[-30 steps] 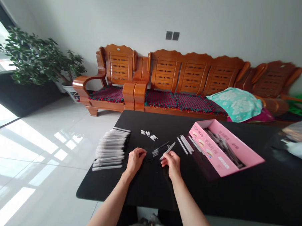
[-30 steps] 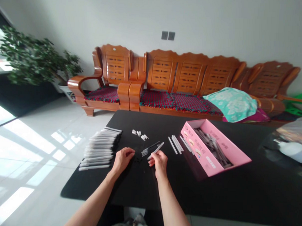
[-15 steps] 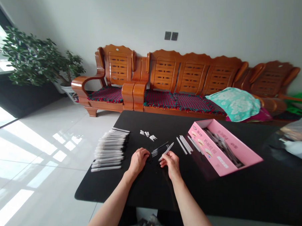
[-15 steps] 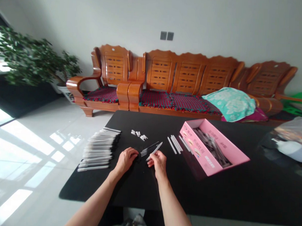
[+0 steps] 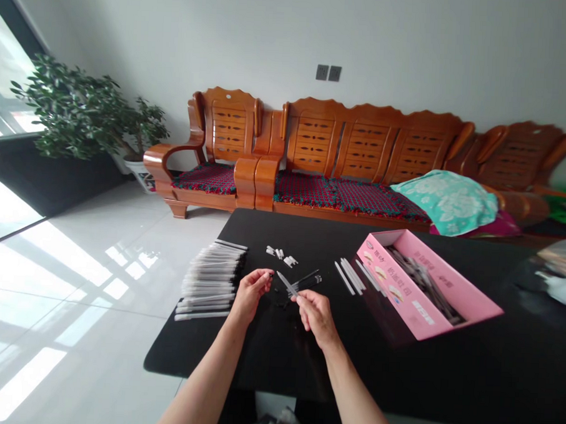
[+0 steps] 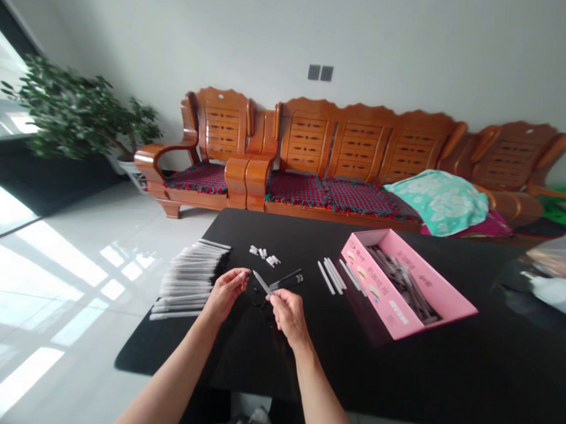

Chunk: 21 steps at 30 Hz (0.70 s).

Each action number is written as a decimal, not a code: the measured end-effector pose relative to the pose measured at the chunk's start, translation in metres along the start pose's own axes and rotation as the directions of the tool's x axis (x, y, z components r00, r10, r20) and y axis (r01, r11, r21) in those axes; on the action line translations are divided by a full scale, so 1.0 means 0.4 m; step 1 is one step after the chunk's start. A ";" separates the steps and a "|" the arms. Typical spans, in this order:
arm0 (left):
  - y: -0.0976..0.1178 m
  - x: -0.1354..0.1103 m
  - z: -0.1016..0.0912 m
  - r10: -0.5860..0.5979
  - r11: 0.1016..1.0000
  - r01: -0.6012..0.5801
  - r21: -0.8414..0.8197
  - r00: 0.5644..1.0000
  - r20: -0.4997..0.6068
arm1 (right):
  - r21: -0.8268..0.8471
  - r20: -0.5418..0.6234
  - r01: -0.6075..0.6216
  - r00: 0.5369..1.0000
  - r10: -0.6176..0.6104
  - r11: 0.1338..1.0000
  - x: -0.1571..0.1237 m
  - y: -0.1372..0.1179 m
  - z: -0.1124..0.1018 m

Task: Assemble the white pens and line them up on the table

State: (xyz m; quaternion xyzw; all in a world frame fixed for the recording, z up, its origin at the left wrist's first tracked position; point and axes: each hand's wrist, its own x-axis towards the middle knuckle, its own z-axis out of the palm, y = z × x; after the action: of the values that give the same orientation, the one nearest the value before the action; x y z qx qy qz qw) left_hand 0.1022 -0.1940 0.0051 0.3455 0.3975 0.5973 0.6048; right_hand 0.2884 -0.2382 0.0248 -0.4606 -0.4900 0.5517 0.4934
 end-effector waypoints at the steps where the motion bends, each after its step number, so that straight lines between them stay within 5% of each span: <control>1: 0.002 0.000 0.000 0.002 1.000 -0.002 -0.007 1.000 -0.002 | -0.019 0.010 0.006 1.000 -0.006 1.000 0.000 -0.001 0.002; 9: 0.006 0.000 -0.004 0.015 1.000 -0.016 -0.007 1.000 -0.014 | -0.082 0.024 0.011 1.000 -0.009 0.997 0.003 0.003 0.001; 13: -0.007 0.010 -0.014 0.085 0.978 -0.075 0.193 0.995 -0.045 | -0.022 -0.066 -0.022 0.998 0.021 1.000 0.009 0.010 0.001; 17: -0.027 0.031 -0.023 0.182 0.741 -0.140 0.657 0.983 0.004 | 0.041 -0.188 -0.078 0.979 0.084 0.996 0.027 0.040 -0.014; 21: -0.044 0.056 -0.010 0.200 0.432 -0.229 0.872 0.967 0.155 | 0.087 -0.281 -0.072 0.955 0.094 0.994 0.042 0.073 -0.032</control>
State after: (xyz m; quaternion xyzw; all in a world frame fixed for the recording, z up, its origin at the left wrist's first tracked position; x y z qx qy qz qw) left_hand 0.1059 -0.1728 -0.0140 0.6643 0.5932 0.3712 0.2628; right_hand 0.2971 -0.2211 -0.0060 -0.5364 -0.3727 0.5181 0.5522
